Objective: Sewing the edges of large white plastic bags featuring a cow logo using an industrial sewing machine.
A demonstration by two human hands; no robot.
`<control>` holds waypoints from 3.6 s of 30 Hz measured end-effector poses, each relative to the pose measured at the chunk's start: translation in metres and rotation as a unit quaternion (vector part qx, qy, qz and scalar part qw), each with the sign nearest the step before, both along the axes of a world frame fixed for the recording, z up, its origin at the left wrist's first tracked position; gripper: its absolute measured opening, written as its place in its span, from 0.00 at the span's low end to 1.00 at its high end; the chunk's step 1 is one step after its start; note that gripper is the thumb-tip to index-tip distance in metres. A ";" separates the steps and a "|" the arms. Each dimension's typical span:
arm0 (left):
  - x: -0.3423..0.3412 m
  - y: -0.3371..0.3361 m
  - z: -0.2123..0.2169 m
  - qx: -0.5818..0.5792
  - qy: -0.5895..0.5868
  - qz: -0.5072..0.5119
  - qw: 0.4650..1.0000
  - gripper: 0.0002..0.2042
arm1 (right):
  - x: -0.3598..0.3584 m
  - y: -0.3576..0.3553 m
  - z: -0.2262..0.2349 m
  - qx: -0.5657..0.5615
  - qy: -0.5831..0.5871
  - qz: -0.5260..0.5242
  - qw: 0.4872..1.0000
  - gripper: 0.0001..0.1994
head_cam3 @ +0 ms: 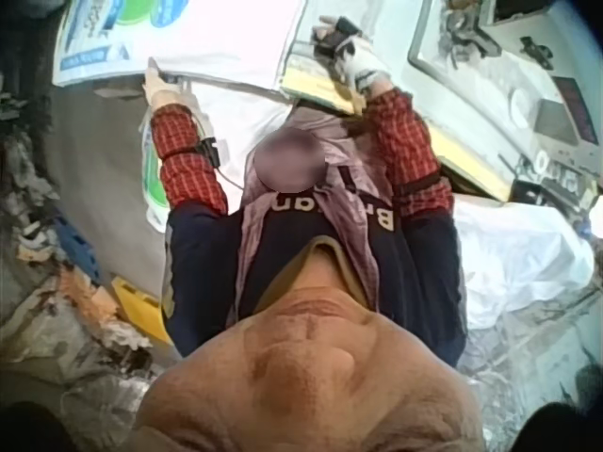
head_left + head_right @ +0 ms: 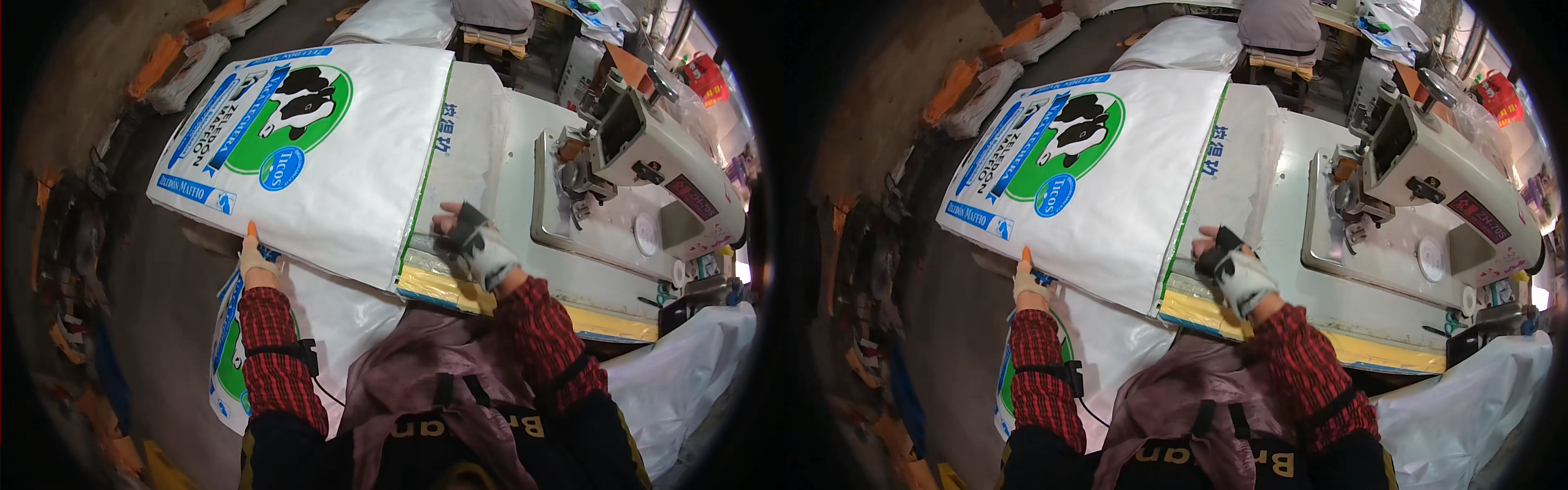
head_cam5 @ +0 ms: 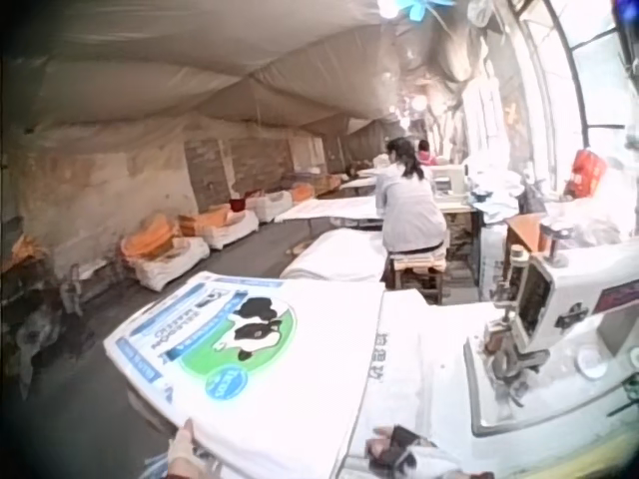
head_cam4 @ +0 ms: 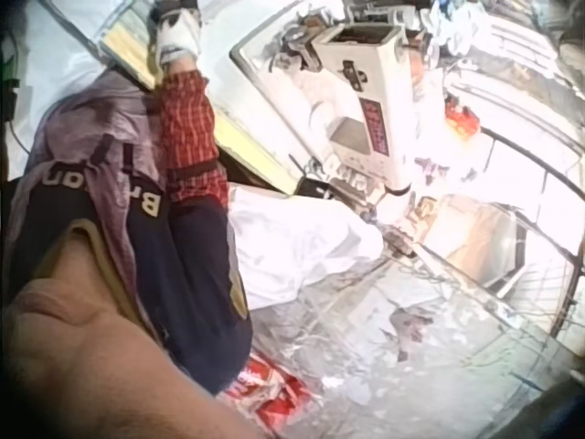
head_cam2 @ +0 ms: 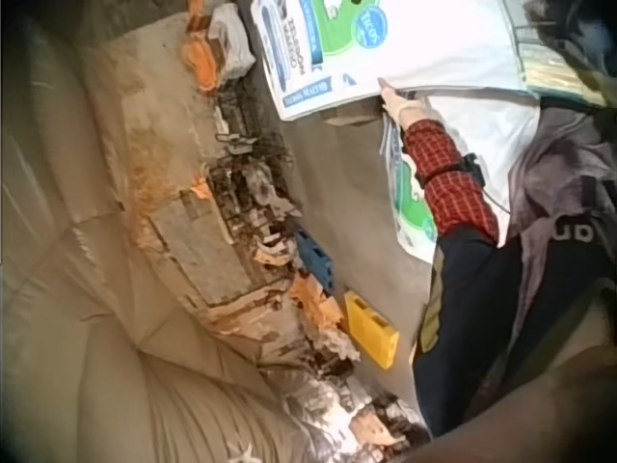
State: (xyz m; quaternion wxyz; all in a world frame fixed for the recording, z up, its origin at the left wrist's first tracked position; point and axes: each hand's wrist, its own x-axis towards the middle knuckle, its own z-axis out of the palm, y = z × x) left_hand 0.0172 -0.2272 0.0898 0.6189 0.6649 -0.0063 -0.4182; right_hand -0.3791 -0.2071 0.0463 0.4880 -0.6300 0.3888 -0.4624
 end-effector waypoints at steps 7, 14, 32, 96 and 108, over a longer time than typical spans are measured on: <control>0.016 -0.010 0.015 -0.192 0.144 -0.016 0.971 0.16 | 0.020 -0.017 0.023 0.239 -0.297 -0.046 0.923 0.21; 0.041 -0.008 0.082 0.195 -0.206 -0.348 0.894 0.13 | 0.028 -0.033 0.064 0.448 -0.265 -0.102 0.848 0.16; -0.022 0.002 0.063 -0.151 0.078 -0.065 0.983 0.20 | 0.093 -0.075 0.115 0.367 -0.050 -0.095 0.924 0.25; -0.213 -0.016 0.032 -0.164 -0.845 -0.189 0.473 0.07 | -0.035 0.092 0.026 0.120 0.024 -0.227 0.966 0.11; -0.160 0.130 0.198 -0.282 -0.742 -0.289 0.535 0.08 | -0.039 0.064 0.059 0.207 0.043 -0.287 0.934 0.41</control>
